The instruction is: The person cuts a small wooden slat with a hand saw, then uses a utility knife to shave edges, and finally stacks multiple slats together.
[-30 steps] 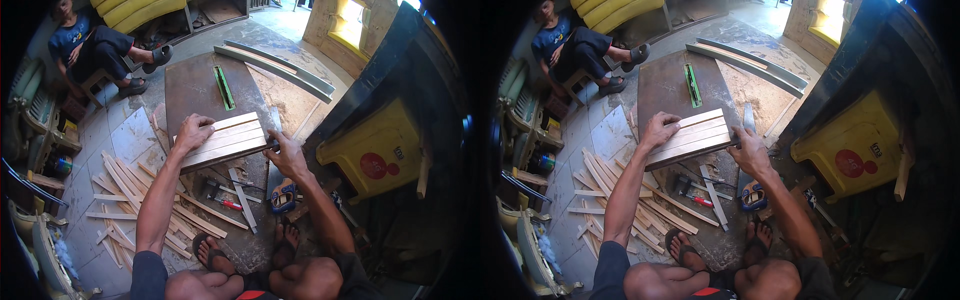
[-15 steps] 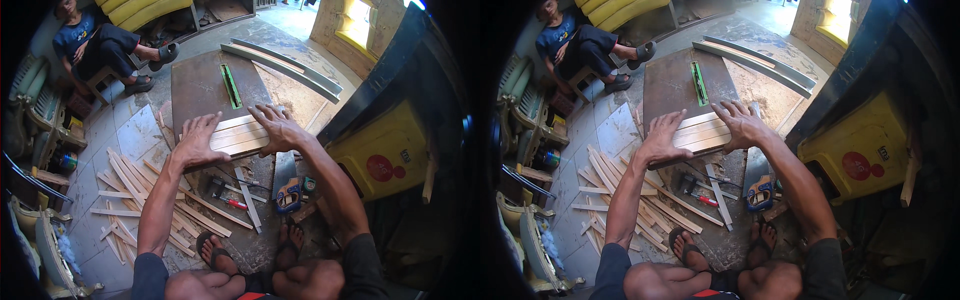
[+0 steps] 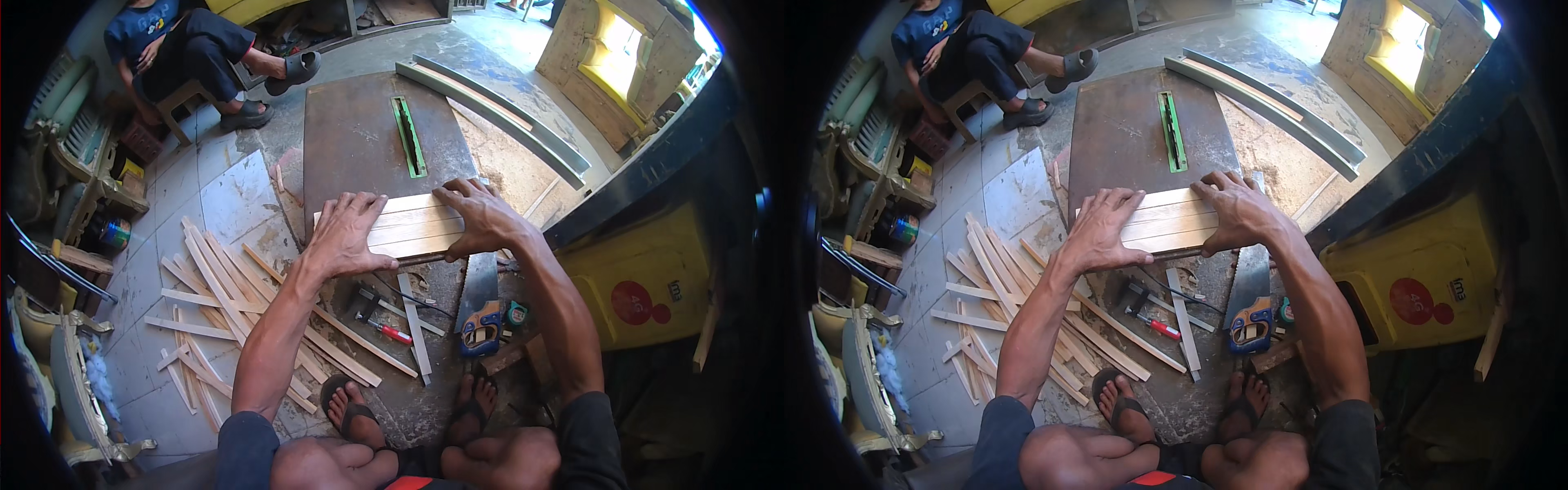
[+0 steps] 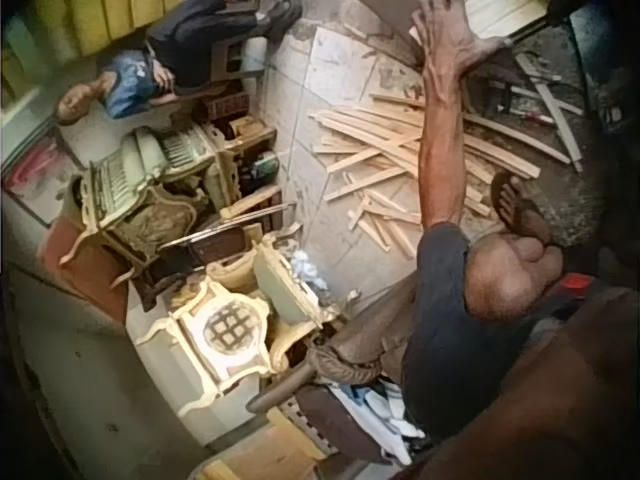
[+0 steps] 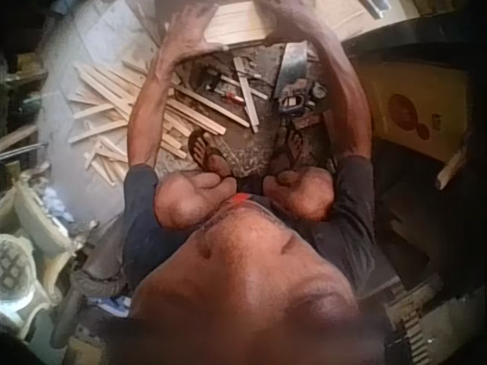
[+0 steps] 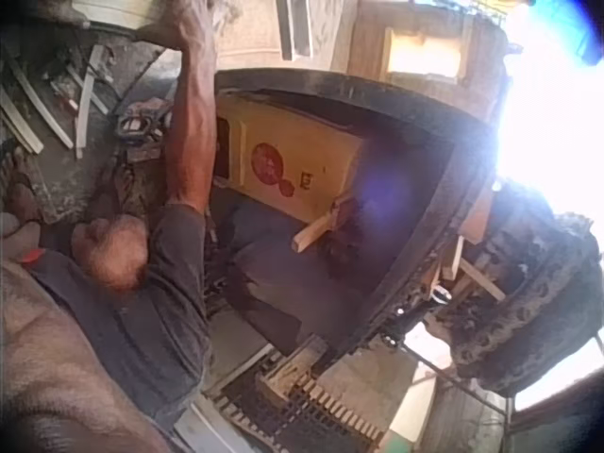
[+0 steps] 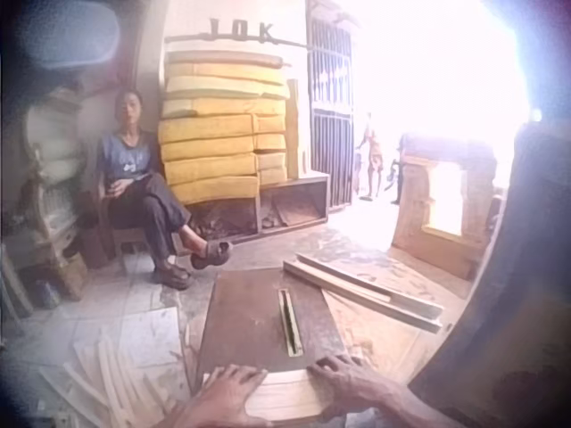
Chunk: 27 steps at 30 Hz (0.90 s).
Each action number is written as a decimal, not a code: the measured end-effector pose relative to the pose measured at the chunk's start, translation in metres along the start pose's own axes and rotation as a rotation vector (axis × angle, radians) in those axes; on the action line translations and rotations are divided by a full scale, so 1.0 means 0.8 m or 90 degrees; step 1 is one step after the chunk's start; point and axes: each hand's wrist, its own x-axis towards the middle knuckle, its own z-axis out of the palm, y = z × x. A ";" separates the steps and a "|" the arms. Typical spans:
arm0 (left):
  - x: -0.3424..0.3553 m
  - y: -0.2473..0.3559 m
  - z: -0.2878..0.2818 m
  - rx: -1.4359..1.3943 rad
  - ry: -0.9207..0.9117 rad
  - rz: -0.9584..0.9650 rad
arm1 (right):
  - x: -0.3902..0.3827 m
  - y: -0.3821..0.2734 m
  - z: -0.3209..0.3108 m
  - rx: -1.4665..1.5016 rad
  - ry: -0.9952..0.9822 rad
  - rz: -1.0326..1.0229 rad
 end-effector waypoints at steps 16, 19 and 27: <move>-0.016 -0.001 0.024 0.058 -0.003 0.002 | 0.019 -0.007 0.006 0.098 0.108 0.003; -0.014 -0.002 0.026 0.066 0.003 0.015 | 0.048 -0.030 0.022 -0.015 0.343 0.148; -0.013 -0.002 0.020 0.038 0.007 0.009 | 0.041 -0.005 0.057 0.116 0.173 0.102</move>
